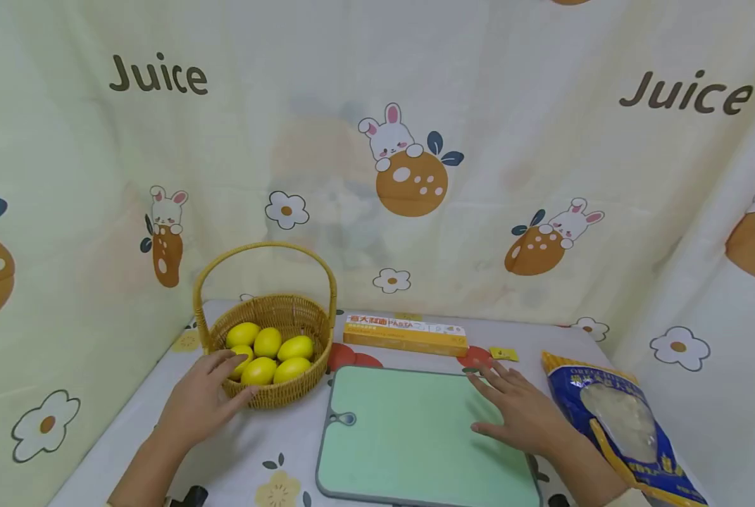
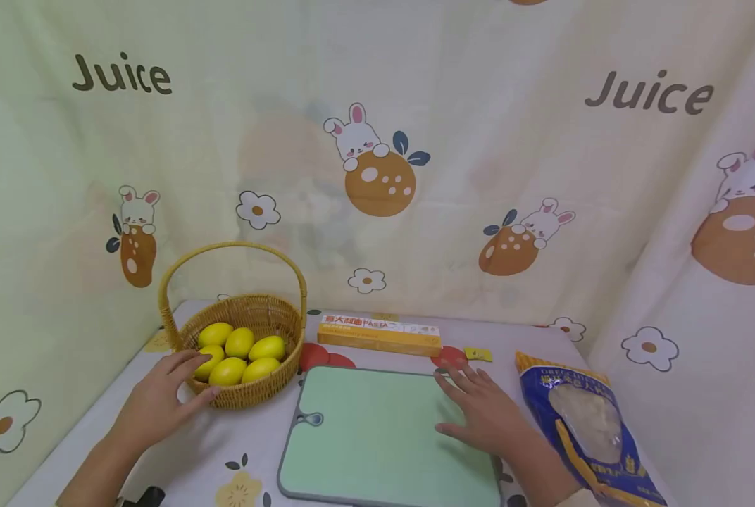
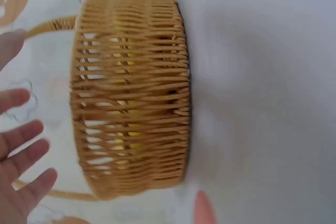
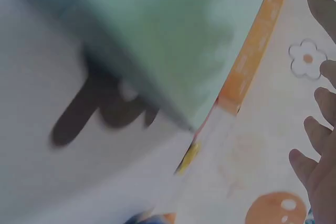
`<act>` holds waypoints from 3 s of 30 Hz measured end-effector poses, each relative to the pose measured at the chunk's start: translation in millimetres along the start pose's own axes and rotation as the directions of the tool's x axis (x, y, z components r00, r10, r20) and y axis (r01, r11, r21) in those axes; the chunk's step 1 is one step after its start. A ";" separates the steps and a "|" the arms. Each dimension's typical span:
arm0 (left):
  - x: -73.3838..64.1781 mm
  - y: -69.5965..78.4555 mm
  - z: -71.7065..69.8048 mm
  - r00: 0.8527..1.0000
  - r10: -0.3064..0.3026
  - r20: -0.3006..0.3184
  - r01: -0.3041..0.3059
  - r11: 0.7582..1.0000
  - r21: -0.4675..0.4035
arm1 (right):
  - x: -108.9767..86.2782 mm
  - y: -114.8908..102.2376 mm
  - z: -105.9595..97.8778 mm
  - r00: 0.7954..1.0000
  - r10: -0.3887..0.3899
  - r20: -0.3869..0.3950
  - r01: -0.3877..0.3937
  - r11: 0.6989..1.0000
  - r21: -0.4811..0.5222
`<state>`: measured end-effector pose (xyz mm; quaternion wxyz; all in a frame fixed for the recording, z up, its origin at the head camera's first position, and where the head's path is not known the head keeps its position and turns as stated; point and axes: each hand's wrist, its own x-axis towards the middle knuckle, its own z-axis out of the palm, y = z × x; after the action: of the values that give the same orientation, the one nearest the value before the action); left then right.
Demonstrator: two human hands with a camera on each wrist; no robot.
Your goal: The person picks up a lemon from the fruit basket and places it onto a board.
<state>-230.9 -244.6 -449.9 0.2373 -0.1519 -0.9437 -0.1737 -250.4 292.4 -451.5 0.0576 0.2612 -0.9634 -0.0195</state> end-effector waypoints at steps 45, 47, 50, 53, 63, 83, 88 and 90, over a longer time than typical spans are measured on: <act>5.4 -56.4 54.8 0.799 -0.559 0.222 0.460 0.330 -0.824 | 173.4 -147.4 -25.7 0.960 -0.279 0.005 0.274 0.946 0.172; 5.1 -57.6 56.2 0.806 -0.555 0.207 0.443 0.332 -0.833 | 179.8 -152.6 -27.4 0.952 -0.304 -0.025 0.303 0.935 0.185; 1.1 -61.3 58.3 0.806 -0.557 0.200 0.440 0.337 -0.833 | 190.4 -162.1 -27.8 0.941 -0.334 -0.059 0.339 0.919 0.204; -4.4 -64.3 59.3 0.802 -0.566 0.190 0.437 0.340 -0.833 | 201.3 -173.2 -27.8 0.935 -0.349 -0.064 0.354 0.907 0.229; -8.7 -64.2 56.0 0.792 -0.581 0.185 0.439 0.334 -0.834 | 231.8 -210.5 -30.0 0.934 -0.354 0.052 0.328 0.904 0.273; -3.5 -51.7 61.0 0.794 -0.562 0.231 0.462 0.312 -0.830 | 263.5 -235.3 -15.6 0.898 -0.308 0.313 0.224 0.935 0.276; -4.4 -49.4 61.9 0.801 -0.559 0.213 0.445 0.318 -0.838 | 266.8 -237.2 -17.0 0.881 -0.294 0.369 0.188 0.936 0.297; -4.4 -48.3 62.5 0.804 -0.558 0.207 0.436 0.317 -0.842 | 266.7 -237.1 -17.8 0.879 -0.285 0.383 0.170 0.937 0.306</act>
<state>-269.7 -263.7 -516.2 0.1208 0.0598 -0.7094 -0.6918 -358.0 -47.1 -423.0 -0.1895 0.3684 -0.9090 0.0463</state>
